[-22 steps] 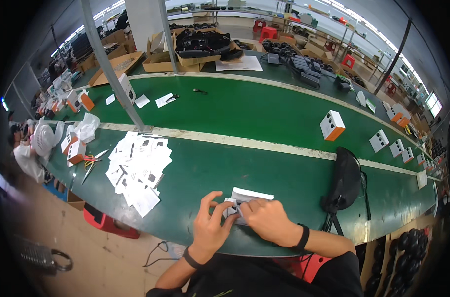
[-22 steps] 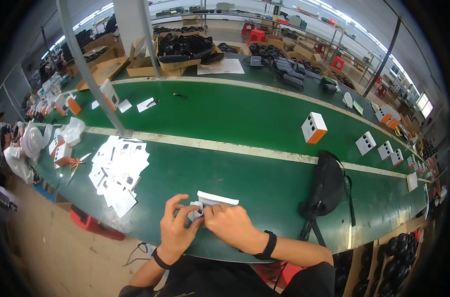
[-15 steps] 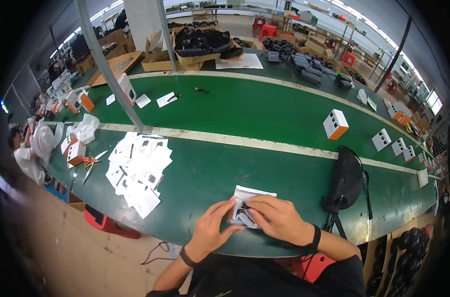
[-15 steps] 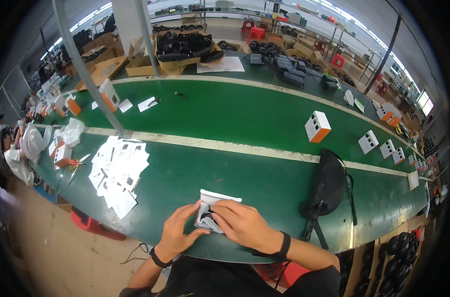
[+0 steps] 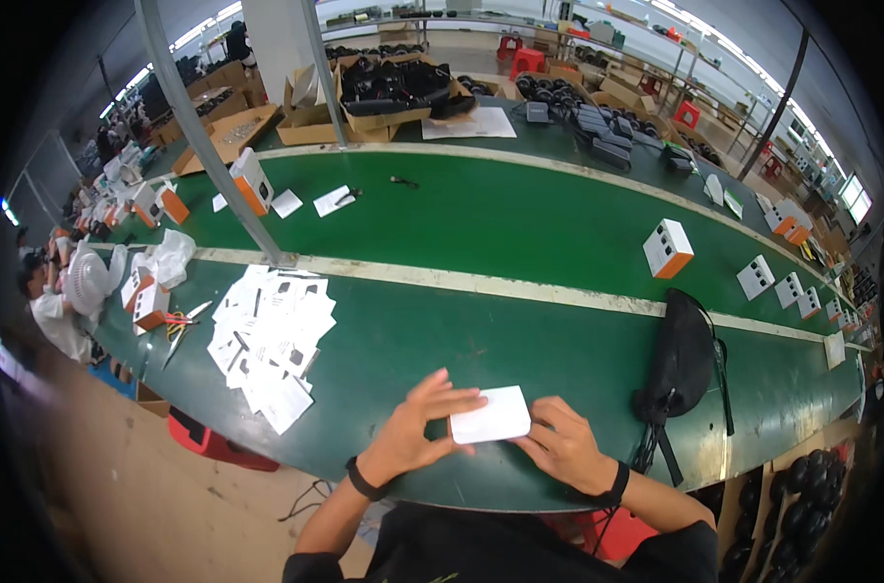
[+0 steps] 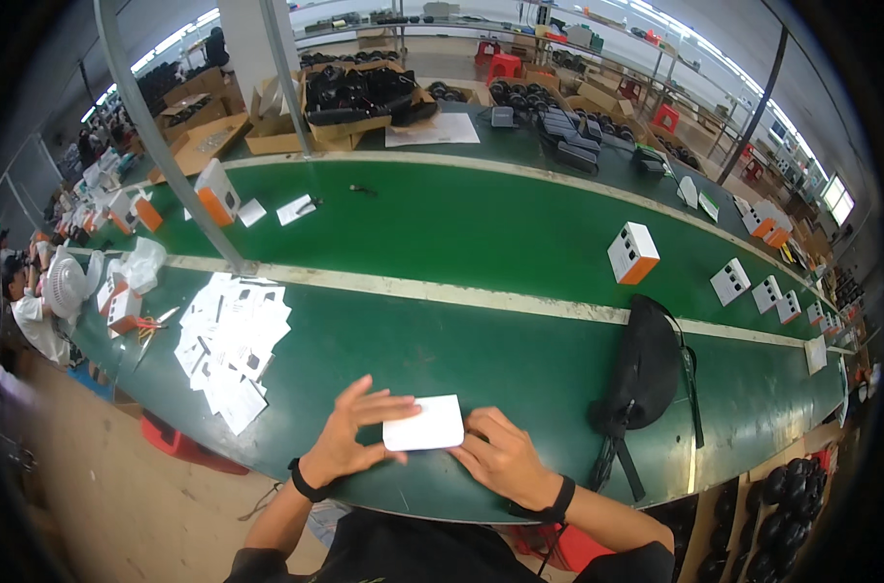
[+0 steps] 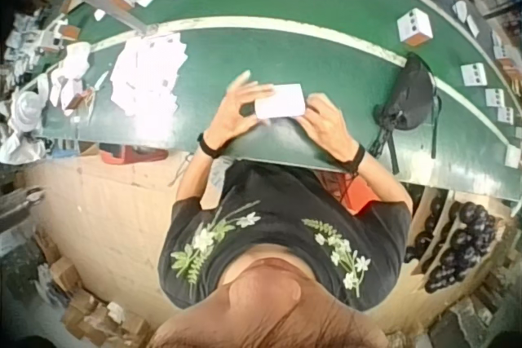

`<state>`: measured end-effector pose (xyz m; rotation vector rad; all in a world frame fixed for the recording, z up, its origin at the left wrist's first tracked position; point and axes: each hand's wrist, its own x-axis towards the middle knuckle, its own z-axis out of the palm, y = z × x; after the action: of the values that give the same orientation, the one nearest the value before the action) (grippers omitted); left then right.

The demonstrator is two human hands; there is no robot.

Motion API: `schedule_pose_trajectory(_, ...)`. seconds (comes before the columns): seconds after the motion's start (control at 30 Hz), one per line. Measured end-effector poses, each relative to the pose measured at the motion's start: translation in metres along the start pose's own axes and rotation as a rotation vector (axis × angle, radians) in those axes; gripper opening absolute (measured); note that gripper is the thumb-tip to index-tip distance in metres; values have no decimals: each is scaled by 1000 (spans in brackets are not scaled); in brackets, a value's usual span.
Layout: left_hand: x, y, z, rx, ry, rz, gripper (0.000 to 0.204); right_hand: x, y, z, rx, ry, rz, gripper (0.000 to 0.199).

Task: Packing electronic components and cables into small boxes at an assembly line

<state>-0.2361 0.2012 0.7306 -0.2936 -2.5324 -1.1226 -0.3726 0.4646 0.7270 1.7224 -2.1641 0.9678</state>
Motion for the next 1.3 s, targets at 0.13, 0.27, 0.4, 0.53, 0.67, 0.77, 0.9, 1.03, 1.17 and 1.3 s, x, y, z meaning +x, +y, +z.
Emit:
schedule_pose_trajectory(0.13, 6, 14, 0, 118, -40, 165, 52, -10, 2, -5, 331, 163, 163, 40)
schedule_pose_trajectory(0.27, 8, 20, 11, 244, 110, 180, 40, 26, 5, -24, -11, -24, -144, 39)
schedule_pose_trajectory(0.4, 18, 15, 9, 224, 139, 140, 33, 24, 15, -9, -3, 39, -127, 36)
schedule_pose_trajectory(0.53, 14, 15, 2, 243, 50, 152, 39, 19, 11, -6, -32, 14, -158, 34)
schedule_pose_trajectory(0.67, 1, 23, -10, 309, -189, 132, 55, 28, -2, -14, 76, -47, -82, 43)
schedule_pose_trajectory(0.77, 6, 4, -21, 174, -290, 129, 58, 13, 26, 18, 294, -104, 1, 59)
schedule_pose_trajectory(0.9, 89, -42, -79, -126, -154, -116, 50, 66, 65, -6, 127, -149, 153, 59)
schedule_pose_trajectory(1.03, 165, -203, -157, 363, 207, -341, 42, 127, 160, -16, -145, 194, 340, 59)
schedule_pose_trajectory(1.17, 190, -369, -213, 754, 219, -611, 64, 127, 287, -17, -498, 333, 627, 64)
schedule_pose_trajectory(1.3, 186, -449, -231, 694, 364, -994, 97, 131, 310, -2, -792, 100, 792, 83)
